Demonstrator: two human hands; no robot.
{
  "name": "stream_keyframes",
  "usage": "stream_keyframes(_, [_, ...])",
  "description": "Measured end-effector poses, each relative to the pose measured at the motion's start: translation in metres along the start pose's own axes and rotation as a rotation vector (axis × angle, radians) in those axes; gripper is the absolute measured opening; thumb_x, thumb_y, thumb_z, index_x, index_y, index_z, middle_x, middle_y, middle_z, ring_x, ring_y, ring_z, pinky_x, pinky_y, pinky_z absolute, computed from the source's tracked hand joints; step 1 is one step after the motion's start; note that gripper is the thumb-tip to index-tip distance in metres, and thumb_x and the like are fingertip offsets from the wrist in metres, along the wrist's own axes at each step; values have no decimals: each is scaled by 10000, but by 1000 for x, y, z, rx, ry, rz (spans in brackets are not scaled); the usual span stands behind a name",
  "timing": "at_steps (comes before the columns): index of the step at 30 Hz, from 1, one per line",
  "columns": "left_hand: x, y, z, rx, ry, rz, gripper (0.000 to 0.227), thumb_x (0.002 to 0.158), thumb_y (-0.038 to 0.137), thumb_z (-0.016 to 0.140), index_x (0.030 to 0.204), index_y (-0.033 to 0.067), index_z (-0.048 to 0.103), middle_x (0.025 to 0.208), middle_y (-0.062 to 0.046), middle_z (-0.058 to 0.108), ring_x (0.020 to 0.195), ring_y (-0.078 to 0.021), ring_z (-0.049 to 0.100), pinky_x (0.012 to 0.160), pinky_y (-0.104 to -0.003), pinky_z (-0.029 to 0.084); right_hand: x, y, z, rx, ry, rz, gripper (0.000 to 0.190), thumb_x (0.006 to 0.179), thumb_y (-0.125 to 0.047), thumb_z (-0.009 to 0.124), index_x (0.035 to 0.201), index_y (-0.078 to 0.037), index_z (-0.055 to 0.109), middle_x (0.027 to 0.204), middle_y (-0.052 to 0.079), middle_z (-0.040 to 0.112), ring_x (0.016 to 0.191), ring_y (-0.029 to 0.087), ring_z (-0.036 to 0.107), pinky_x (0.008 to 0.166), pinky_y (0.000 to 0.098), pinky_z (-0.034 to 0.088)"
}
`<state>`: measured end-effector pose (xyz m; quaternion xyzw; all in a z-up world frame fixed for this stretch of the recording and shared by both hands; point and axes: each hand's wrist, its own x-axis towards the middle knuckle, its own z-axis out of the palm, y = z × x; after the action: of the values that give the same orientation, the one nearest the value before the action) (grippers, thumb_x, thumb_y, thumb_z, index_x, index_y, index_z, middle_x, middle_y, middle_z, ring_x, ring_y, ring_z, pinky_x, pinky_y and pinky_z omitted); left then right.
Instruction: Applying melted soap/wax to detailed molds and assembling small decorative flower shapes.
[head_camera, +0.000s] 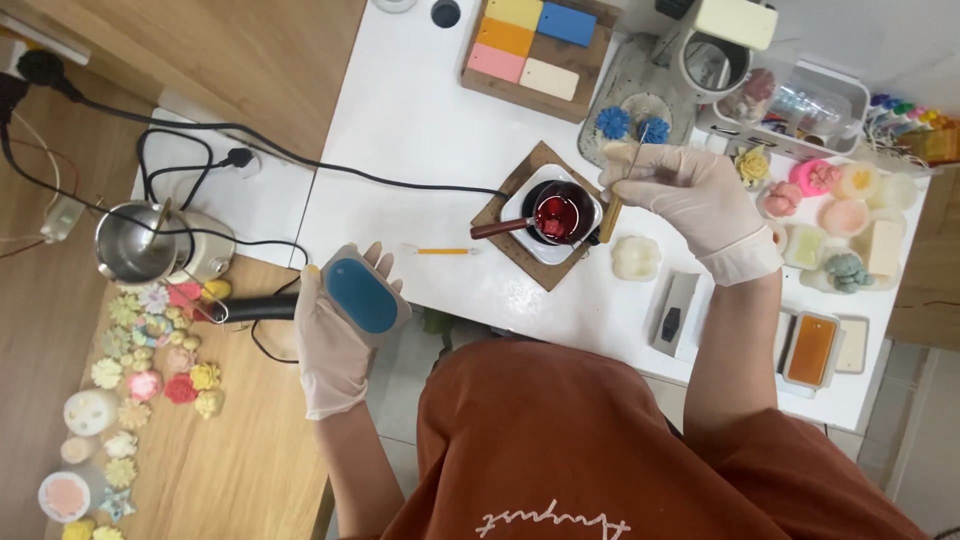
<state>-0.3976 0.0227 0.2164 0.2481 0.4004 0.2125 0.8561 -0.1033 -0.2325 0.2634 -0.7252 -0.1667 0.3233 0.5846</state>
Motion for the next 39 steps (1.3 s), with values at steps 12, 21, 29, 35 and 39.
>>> stream_keyframes(12, [-28,-54,59,143,50,33,660,1050,463,292,1501,-6,400,1502,-245,506,1372,-348,546,1123,-490,466,22,64,-214,-704,220,116,280,928,-64,708,1201,-83,765,980,75,764,798,156,673,750,310,545])
stream_keyframes(21, [-54,-97,37,7,112,89,618,1067,451,359,1491,8,432,1485,-238,532,1356,-376,553,1127,-532,460,163,299,-362,-1627,240,-189,145,956,-172,669,1028,-138,791,979,194,739,875,385,718,751,482,568])
stream_keyframes(29, [-71,-109,46,7,143,166,599,1083,445,322,1463,1,453,1484,-267,540,1359,-393,566,1127,-537,460,186,327,-337,-1609,160,-58,186,875,-129,680,1028,-108,784,977,202,750,903,403,723,729,503,568])
stream_keyframes(35, [-64,-106,45,-20,148,163,589,1081,419,309,1448,-18,453,1447,-282,562,1317,-400,589,1094,-537,498,141,305,-257,-1570,-89,-19,226,828,-166,767,1041,-96,790,996,210,754,932,396,728,795,478,572])
stream_keyframes(39, [-56,-99,38,-83,139,123,594,1084,413,314,1452,-33,450,1404,-272,589,1276,-395,609,1066,-525,519,135,305,-199,-1327,-424,-79,336,718,-239,820,1026,-107,788,990,184,751,941,384,713,889,440,563])
